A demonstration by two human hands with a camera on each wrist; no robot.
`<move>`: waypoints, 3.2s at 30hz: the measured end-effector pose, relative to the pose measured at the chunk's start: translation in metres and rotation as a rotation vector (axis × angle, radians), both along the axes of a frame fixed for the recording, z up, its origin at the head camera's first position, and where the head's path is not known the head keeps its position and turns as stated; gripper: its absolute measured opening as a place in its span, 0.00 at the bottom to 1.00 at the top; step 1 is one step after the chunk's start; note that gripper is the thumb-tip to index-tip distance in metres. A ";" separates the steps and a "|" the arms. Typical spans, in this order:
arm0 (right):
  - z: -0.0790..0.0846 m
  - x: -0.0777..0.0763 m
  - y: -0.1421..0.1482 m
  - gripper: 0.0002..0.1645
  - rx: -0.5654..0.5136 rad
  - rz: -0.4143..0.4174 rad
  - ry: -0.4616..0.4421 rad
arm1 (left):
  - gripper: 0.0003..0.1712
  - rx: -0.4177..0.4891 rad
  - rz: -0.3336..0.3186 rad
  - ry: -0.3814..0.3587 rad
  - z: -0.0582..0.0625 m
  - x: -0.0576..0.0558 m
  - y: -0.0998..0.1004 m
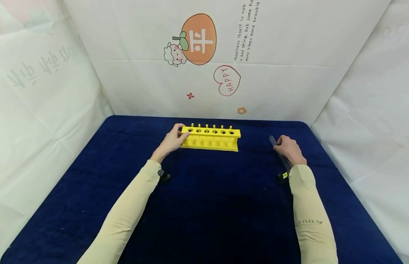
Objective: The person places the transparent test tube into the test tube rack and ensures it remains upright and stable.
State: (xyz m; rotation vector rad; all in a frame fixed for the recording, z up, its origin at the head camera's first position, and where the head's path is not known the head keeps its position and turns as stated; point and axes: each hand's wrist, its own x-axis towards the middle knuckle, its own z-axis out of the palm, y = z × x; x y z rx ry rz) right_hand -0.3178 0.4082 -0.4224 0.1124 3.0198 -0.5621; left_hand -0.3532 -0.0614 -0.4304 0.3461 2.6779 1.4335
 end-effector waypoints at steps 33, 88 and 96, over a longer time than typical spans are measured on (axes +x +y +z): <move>0.003 0.001 -0.003 0.25 -0.003 -0.003 -0.019 | 0.34 0.002 -0.017 -0.002 0.002 0.002 -0.001; 0.054 0.016 -0.044 0.34 -0.080 0.005 0.149 | 0.35 0.008 -0.017 -0.021 0.000 -0.002 -0.003; 0.056 0.018 -0.047 0.31 -0.075 0.021 0.203 | 0.36 0.010 -0.019 -0.021 0.000 -0.001 -0.003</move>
